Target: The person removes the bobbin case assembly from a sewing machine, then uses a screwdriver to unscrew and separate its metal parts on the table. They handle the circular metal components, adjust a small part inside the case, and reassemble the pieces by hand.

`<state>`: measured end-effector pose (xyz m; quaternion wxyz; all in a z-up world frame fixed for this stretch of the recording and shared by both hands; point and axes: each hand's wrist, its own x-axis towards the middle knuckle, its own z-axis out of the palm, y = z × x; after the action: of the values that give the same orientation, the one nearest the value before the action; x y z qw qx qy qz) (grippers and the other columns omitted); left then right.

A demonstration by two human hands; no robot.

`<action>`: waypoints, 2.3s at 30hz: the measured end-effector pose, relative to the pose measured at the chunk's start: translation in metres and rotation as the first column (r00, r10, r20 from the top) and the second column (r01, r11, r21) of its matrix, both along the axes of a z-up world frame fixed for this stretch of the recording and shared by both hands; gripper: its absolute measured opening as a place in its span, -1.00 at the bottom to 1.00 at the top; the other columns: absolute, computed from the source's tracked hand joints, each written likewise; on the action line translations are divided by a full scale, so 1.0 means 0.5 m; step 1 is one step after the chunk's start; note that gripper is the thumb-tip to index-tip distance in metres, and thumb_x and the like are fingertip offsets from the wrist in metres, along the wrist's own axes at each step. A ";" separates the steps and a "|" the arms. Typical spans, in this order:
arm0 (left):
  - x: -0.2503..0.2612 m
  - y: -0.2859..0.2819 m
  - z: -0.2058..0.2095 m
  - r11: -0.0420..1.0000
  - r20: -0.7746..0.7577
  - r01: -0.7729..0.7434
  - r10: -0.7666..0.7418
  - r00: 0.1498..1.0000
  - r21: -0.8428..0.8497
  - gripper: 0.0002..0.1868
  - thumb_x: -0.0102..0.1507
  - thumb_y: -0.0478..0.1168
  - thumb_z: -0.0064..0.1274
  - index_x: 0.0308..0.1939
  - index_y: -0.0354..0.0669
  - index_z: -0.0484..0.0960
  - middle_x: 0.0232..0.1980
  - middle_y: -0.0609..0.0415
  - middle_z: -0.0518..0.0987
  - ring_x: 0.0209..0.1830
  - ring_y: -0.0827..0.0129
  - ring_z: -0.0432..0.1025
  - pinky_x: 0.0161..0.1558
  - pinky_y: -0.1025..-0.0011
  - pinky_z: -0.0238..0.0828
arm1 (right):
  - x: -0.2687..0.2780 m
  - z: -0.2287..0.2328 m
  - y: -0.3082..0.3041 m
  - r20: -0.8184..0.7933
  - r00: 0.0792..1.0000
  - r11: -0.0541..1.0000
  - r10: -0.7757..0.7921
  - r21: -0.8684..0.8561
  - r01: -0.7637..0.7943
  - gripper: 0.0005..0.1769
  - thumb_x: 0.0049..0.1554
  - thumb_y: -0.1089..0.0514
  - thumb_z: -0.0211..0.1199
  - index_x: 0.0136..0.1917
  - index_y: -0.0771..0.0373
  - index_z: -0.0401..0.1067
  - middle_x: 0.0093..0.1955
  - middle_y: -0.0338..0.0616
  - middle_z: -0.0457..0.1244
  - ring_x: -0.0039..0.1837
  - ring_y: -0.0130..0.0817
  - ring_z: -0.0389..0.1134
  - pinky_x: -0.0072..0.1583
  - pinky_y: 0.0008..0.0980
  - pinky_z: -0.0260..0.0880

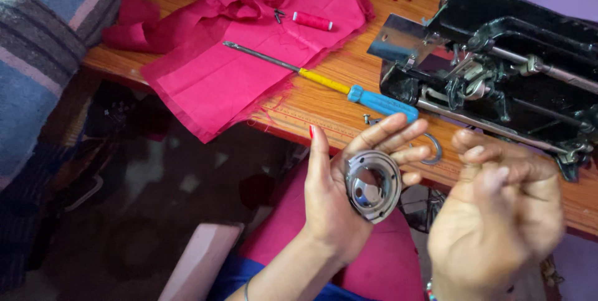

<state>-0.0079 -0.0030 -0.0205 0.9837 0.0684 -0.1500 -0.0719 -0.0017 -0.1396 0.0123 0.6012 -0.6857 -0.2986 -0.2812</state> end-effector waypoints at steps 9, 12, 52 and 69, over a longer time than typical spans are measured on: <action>0.006 -0.008 0.013 0.999 -0.061 0.038 -0.040 0.997 -0.035 0.08 0.38 0.52 -0.70 0.50 -0.38 0.28 0.49 -0.28 0.35 0.40 0.08 0.37 0.43 0.19 0.33 | -0.054 0.002 0.046 0.336 0.876 0.821 -0.345 -0.344 0.455 -0.15 0.43 -0.45 -0.34 0.22 0.32 0.43 0.26 0.11 0.27 0.47 0.08 0.17 0.50 0.03 0.13; 0.007 -0.013 0.011 0.999 -0.015 0.018 -0.018 1.000 -0.026 0.08 0.41 0.52 -0.69 0.49 -0.41 0.29 0.47 -0.28 0.37 0.38 0.09 0.37 0.42 0.18 0.29 | -0.048 0.013 0.056 0.457 0.829 0.694 -0.324 -0.480 0.536 -0.11 0.35 -0.51 -0.40 0.05 0.23 0.49 0.20 0.13 0.22 0.49 0.24 0.06 0.54 0.21 -0.04; 0.026 0.022 0.015 0.974 -0.097 0.074 -0.097 0.991 -0.213 0.07 0.33 0.53 -0.54 0.49 -0.38 0.22 0.50 -0.25 0.30 0.49 -0.05 0.22 0.42 0.03 0.20 | 0.031 0.042 -0.084 -0.095 0.908 0.735 -0.408 -0.624 0.265 -0.35 0.00 -0.16 0.39 0.28 0.19 0.49 0.34 -0.08 0.36 0.41 -0.18 0.36 0.41 -0.23 0.30; 0.055 -0.072 0.057 0.995 -0.147 0.093 -0.088 0.985 0.030 0.06 0.30 0.49 -0.46 0.50 -0.40 0.19 0.54 -0.25 0.28 0.55 -0.06 0.17 0.47 -0.03 0.10 | -0.096 -0.050 -0.124 0.273 0.913 0.833 -0.304 -0.388 0.394 -0.35 0.31 -0.42 -0.03 0.14 0.08 0.61 0.46 0.06 0.28 0.59 0.11 0.21 0.60 0.12 0.15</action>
<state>0.0197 -0.0391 0.0078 0.9863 0.0740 -0.0795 -0.1240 -0.0496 -0.2016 -0.0128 0.3377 -0.8136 -0.2818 -0.3802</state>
